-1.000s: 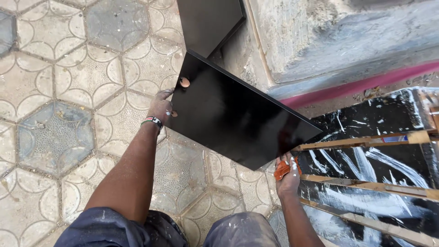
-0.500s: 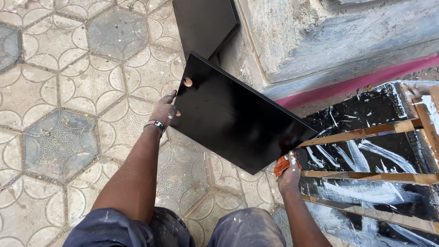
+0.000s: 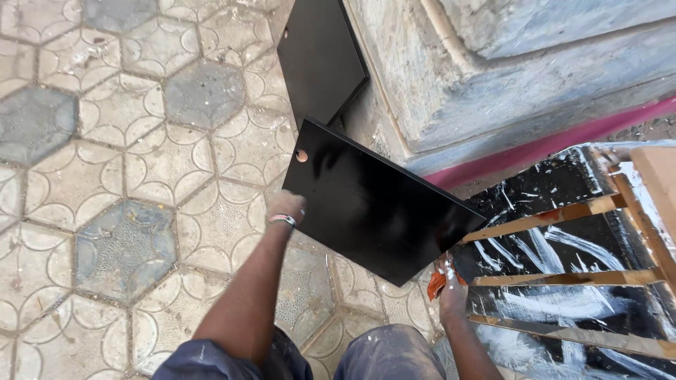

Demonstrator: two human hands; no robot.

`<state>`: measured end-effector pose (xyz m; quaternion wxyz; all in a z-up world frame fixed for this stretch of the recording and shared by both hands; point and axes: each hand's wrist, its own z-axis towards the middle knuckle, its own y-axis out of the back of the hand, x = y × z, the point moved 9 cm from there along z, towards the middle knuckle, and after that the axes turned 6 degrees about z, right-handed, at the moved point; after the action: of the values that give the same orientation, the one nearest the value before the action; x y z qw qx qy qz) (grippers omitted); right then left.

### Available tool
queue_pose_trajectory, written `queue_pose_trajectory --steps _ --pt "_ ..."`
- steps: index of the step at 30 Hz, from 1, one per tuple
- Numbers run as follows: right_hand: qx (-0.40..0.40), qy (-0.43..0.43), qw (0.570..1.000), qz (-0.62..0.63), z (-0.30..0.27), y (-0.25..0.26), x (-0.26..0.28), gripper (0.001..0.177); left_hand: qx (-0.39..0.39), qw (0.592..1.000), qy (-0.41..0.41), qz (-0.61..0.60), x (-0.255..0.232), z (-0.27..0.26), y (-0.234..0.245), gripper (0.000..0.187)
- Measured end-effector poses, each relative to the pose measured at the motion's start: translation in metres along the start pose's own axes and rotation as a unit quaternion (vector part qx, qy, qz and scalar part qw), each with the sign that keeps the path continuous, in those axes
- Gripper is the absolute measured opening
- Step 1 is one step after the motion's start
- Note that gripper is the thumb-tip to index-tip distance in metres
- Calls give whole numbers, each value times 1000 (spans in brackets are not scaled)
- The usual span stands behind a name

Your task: The person paints a rectangular wooden board black using a sponge applicator dipped in a paint can. They apply the paint to the surface and edges, then move the board to a different location to continue painting other sections.

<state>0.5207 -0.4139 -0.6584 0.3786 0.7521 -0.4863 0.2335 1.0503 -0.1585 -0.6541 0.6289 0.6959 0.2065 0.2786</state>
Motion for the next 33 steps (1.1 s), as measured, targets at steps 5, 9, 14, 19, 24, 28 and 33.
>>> queue_pose_trajectory --steps 5,9,14,19,24,28,33 --pt "78 17 991 111 -22 6 -6 52 76 907 163 -381 -95 -70 59 50" --pt "83 58 969 226 -65 42 -35 28 149 745 199 -619 -178 -206 150 42" --pt "82 96 966 224 -197 116 -7 23 209 606 181 -746 -238 -316 256 20" --pt "25 28 956 291 -350 211 84 15 259 692 108 -665 -232 -347 394 28" --pt "71 92 936 332 -473 323 232 15 291 620 101 -722 -259 -351 537 28" --pt "93 139 922 350 -517 423 279 25 315 659 4 -683 -326 -357 634 33" --pt "37 159 906 390 -506 555 246 34 220 768 -199 -567 -447 -376 729 24"
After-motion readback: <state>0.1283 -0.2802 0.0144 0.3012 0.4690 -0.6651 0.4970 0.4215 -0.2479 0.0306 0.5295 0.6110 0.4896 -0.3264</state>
